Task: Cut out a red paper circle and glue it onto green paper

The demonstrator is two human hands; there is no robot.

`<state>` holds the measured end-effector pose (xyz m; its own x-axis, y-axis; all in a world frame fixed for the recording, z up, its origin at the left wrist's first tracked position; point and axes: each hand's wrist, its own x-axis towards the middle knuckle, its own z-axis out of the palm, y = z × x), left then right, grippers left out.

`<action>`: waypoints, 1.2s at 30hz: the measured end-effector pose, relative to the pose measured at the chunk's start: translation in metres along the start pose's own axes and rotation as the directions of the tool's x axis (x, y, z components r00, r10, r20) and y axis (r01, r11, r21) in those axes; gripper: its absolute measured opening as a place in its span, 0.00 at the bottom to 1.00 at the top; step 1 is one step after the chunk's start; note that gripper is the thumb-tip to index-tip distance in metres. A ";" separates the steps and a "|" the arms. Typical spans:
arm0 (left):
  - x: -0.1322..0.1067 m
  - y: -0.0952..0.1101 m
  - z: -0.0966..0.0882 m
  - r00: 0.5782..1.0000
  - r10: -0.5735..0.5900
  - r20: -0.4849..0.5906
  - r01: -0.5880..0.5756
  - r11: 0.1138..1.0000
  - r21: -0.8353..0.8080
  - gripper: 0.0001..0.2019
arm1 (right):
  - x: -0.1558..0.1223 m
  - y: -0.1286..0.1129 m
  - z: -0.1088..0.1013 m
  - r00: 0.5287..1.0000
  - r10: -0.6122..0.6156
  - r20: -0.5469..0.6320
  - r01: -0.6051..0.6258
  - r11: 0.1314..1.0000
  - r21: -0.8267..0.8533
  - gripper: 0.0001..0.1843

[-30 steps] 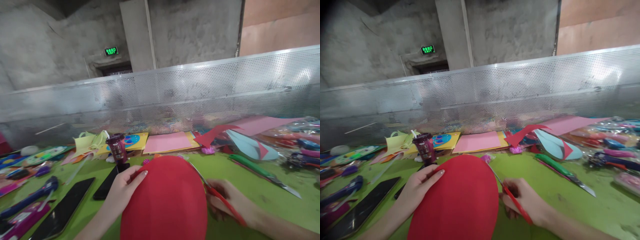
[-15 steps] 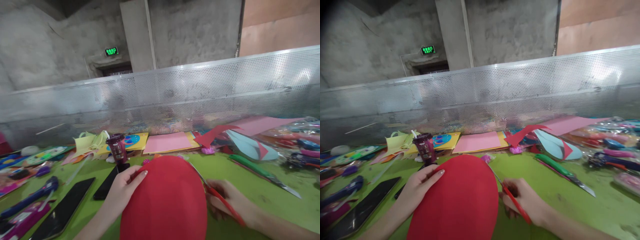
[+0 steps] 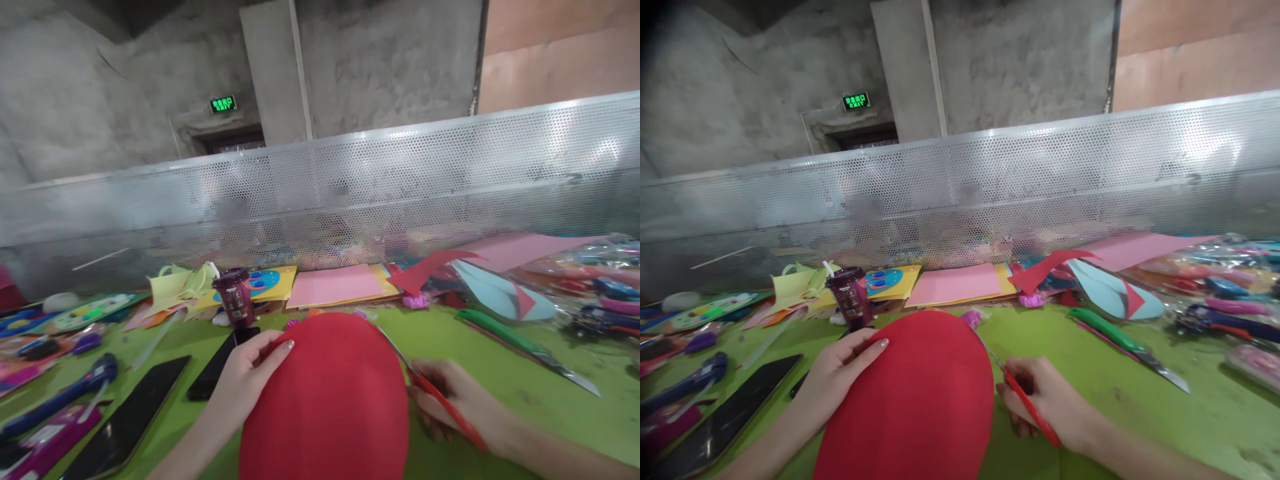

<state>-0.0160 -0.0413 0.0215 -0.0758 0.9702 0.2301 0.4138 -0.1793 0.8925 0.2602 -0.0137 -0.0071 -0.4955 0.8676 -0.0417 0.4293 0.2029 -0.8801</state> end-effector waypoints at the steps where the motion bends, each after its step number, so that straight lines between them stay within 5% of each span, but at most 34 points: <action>1: 0.000 0.000 0.000 1.000 0.000 -0.003 0.000 1.000 0.003 0.12 | 0.000 0.000 0.000 1.000 -0.003 0.003 0.003 1.000 0.002 0.13; 36: -0.001 0.002 0.000 1.000 -0.002 -0.010 0.002 1.000 -0.016 0.13 | -0.003 -0.007 -0.003 0.999 -0.010 0.035 0.007 0.998 0.068 0.10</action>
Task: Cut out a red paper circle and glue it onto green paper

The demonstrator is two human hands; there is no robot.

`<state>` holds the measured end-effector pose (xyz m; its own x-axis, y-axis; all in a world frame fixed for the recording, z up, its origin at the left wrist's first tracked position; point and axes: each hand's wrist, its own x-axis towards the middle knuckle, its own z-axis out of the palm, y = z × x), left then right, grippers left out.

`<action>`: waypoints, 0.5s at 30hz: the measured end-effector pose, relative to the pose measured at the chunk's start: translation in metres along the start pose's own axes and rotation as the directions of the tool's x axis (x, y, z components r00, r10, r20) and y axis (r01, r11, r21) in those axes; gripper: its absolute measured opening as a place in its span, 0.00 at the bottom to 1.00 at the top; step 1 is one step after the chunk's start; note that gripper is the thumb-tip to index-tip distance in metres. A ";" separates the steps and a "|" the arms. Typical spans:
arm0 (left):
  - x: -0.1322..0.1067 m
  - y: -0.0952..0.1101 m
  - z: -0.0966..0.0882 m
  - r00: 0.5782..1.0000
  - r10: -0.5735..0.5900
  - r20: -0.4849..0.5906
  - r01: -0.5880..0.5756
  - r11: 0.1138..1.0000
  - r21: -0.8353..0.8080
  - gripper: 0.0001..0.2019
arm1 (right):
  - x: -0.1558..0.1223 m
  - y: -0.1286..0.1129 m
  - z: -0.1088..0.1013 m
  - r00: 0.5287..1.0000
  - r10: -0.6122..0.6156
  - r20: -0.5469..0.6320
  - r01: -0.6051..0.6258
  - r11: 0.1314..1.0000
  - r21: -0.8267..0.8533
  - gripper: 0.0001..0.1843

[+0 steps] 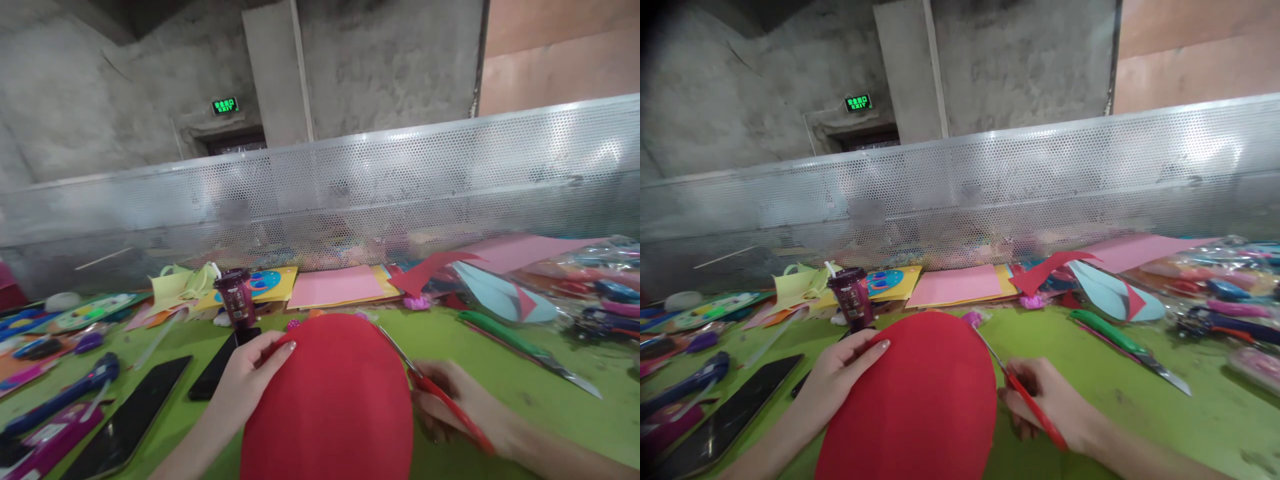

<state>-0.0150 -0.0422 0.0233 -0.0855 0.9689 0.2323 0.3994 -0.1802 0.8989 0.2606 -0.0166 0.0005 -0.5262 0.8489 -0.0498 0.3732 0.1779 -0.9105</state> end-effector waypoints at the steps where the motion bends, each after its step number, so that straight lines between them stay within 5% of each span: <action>1: 0.000 0.000 0.000 1.000 -0.001 0.002 0.001 1.000 -0.007 0.12 | 0.000 0.001 0.000 1.000 -0.002 0.000 0.002 1.000 -0.002 0.10; 15: -0.001 0.000 0.001 1.000 -0.012 0.023 0.012 1.000 -0.017 0.13 | 0.000 -0.001 0.002 1.000 0.007 -0.029 -0.008 0.999 -0.038 0.11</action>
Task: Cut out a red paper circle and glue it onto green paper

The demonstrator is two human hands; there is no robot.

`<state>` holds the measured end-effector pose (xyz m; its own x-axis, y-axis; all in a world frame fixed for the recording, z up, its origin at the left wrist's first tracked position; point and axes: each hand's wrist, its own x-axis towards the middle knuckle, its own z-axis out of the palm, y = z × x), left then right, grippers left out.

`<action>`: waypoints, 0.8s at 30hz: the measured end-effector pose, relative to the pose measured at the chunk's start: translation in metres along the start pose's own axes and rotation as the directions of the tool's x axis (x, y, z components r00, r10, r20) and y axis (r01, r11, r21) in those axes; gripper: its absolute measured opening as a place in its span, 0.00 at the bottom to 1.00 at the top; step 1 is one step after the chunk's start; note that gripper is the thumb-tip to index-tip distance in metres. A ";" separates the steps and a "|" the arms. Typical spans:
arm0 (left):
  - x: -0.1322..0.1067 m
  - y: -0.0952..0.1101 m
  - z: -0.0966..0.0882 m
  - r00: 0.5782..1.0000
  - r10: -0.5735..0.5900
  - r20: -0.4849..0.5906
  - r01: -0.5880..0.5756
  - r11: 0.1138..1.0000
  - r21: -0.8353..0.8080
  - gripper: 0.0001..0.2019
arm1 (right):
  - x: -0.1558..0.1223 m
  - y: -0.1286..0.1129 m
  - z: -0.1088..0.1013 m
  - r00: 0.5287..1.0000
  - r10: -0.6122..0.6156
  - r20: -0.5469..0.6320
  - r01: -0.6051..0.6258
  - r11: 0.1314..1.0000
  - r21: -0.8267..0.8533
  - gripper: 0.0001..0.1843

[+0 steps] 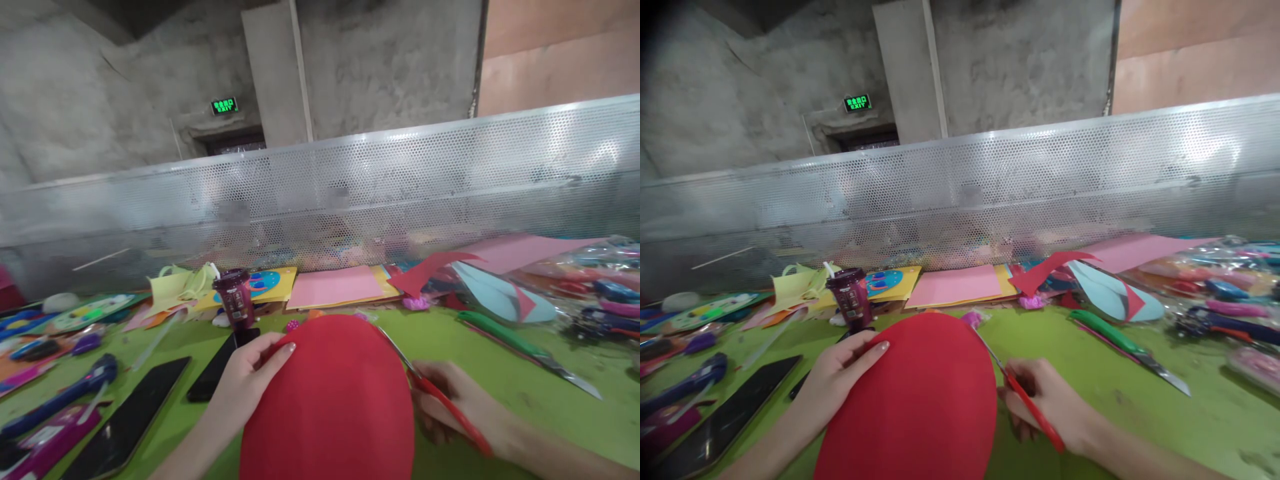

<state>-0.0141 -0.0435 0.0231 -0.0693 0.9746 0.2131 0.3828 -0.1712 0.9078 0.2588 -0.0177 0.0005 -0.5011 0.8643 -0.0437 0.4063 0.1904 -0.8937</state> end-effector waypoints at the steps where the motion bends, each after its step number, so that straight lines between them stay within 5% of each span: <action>1: 0.000 0.000 0.000 1.000 -0.004 0.002 0.004 1.000 -0.004 0.13 | 0.000 0.000 0.000 1.000 0.000 0.004 0.000 1.000 -0.001 0.11; 24: -0.001 -0.001 0.000 1.000 -0.014 -0.004 0.015 1.000 0.019 0.13 | 0.000 0.005 -0.003 0.999 0.024 0.034 -0.025 0.999 0.042 0.09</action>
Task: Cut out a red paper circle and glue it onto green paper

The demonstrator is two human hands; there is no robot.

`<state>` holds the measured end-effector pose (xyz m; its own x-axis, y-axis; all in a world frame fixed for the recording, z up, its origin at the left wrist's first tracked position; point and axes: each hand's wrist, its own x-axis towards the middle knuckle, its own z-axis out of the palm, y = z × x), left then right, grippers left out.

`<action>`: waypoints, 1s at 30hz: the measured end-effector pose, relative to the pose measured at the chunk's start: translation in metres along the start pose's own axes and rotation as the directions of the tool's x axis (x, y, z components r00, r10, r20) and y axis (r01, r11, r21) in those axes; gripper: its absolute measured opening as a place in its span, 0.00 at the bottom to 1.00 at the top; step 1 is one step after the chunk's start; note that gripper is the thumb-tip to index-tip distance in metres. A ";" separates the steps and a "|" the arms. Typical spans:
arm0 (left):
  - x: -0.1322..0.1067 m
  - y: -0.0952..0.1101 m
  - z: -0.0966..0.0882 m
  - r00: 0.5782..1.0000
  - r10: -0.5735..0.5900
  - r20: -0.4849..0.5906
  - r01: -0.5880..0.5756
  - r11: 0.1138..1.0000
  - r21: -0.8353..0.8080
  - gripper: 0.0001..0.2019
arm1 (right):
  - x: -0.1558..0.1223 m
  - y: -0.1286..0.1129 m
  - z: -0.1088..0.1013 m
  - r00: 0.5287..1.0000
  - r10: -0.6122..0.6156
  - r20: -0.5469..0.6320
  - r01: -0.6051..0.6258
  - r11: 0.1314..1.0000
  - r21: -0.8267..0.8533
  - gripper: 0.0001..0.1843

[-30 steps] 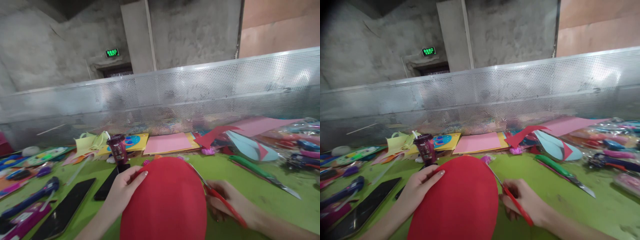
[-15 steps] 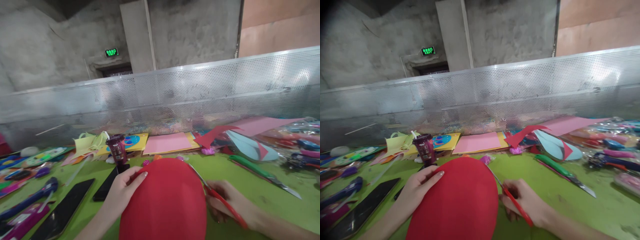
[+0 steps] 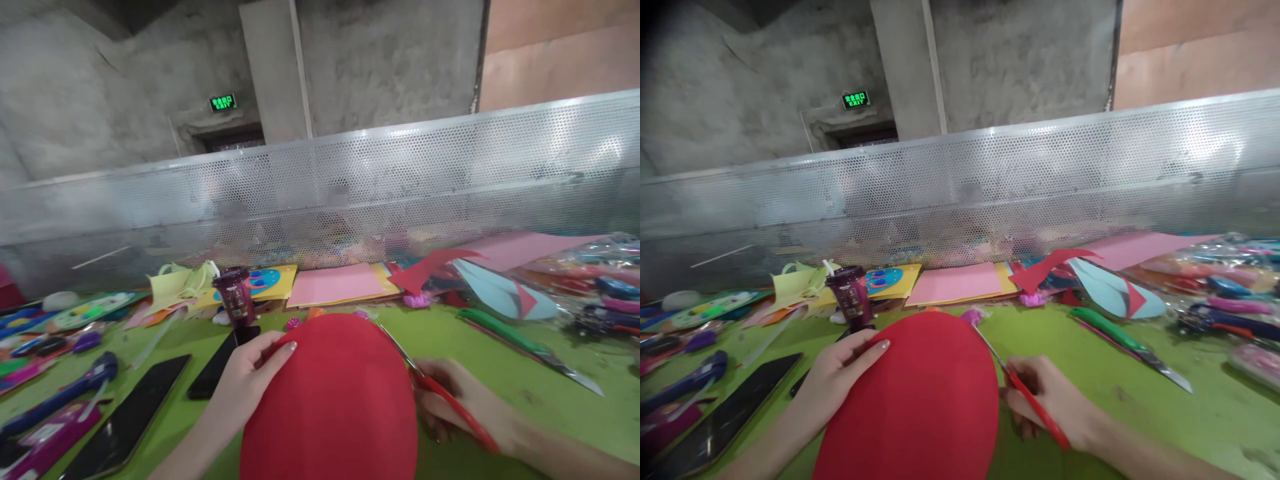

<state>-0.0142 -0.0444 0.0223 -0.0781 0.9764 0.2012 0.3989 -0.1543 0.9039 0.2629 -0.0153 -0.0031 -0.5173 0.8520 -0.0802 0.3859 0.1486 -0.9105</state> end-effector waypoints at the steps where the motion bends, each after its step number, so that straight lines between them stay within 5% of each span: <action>1: 0.000 0.000 0.000 1.000 0.003 0.000 -0.003 1.000 -0.003 0.13 | 0.000 0.001 0.000 1.000 -0.003 0.001 0.003 1.000 -0.003 0.09; 30: 0.001 0.000 0.002 1.000 0.024 -0.012 -0.024 1.000 0.003 0.12 | -0.001 -0.004 0.001 1.000 -0.020 -0.006 0.020 0.999 -0.025 0.09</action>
<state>-0.0129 -0.0432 0.0216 -0.0794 0.9705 0.2275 0.4034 -0.1774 0.8977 0.2611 -0.0173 0.0003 -0.5204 0.8519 -0.0596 0.3947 0.1781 -0.9014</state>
